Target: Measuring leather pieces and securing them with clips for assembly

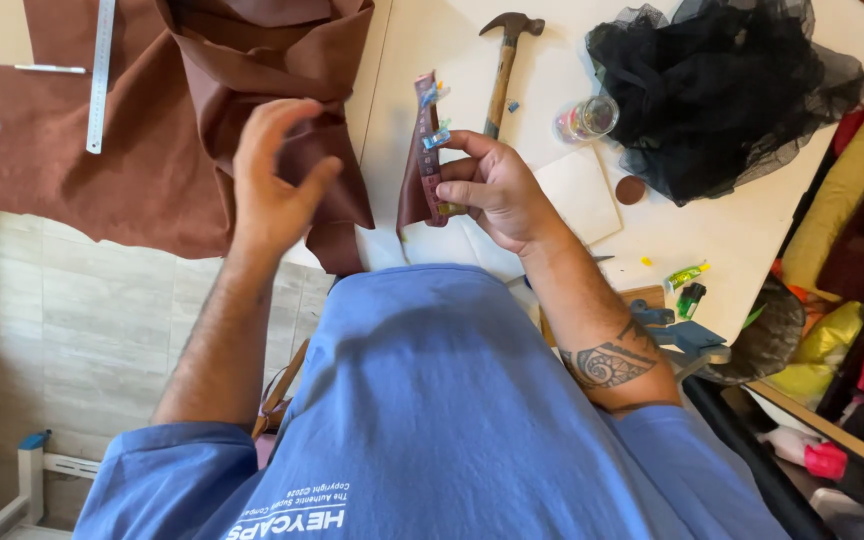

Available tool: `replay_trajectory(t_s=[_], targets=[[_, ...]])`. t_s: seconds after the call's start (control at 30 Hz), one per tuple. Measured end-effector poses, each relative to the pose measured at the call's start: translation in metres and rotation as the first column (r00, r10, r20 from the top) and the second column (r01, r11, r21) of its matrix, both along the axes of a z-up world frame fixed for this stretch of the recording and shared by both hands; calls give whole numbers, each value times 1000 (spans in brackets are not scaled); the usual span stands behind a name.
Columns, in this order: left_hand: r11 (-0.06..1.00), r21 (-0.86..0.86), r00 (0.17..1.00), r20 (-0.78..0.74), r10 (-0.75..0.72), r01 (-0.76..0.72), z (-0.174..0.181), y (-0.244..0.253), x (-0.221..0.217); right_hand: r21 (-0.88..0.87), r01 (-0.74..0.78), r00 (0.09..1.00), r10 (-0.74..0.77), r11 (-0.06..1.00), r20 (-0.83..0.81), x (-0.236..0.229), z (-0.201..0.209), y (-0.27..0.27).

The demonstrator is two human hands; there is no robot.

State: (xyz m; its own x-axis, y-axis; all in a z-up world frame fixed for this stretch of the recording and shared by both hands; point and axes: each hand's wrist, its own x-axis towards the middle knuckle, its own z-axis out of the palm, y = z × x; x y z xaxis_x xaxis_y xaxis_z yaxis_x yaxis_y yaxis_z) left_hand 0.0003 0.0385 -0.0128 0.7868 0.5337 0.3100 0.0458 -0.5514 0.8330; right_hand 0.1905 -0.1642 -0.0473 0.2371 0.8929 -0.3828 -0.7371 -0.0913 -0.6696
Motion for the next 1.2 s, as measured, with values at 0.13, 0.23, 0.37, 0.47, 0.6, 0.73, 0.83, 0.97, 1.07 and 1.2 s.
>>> replay_trajectory(t_s=[0.13, 0.23, 0.37, 0.47, 0.6, 0.73, 0.83, 0.97, 1.07, 1.2], targets=[[976, 24, 969, 118, -217, 216, 15, -26, 24, 30, 12, 998, -14, 999, 53, -11, 12, 2], [962, 60, 949, 160, -272, 266, 17, -35, 33, 13, 1, 998, -1, 1000, 66, -11, 17, 3], [952, 41, 936, 178, -304, 302, 17, -44, 28, -11, 30, 998, -30, 999, 60, -9, 11, 0], [940, 194, 939, 146, -311, 281, 19, -50, 26, 18, 35, 997, -36, 999, 67, -9, 5, -3], [916, 341, 950, 149, -275, 212, 30, -53, 27, 84, 16, 999, -20, 996, 42, -7, 15, 1], [906, 373, 949, 155, -275, 202, 24, -48, 25, 94, 1, 1000, -3, 996, 18, -11, 29, 5], [907, 379, 958, 137, -253, 186, 26, -49, 23, 118, -17, 1000, 15, 993, 14, -11, 28, 5], [922, 366, 968, 155, -196, 128, 28, -57, 22, 194, -27, 1000, 28, 981, -4, -10, 22, 1], [925, 372, 974, 168, -152, 80, 21, -60, 22, 236, -22, 999, 28, 972, -23, -11, 26, -1], [928, 368, 969, 205, -135, 52, 17, -58, 23, 311, -34, 999, 31, 950, 15, -8, 13, 0]])
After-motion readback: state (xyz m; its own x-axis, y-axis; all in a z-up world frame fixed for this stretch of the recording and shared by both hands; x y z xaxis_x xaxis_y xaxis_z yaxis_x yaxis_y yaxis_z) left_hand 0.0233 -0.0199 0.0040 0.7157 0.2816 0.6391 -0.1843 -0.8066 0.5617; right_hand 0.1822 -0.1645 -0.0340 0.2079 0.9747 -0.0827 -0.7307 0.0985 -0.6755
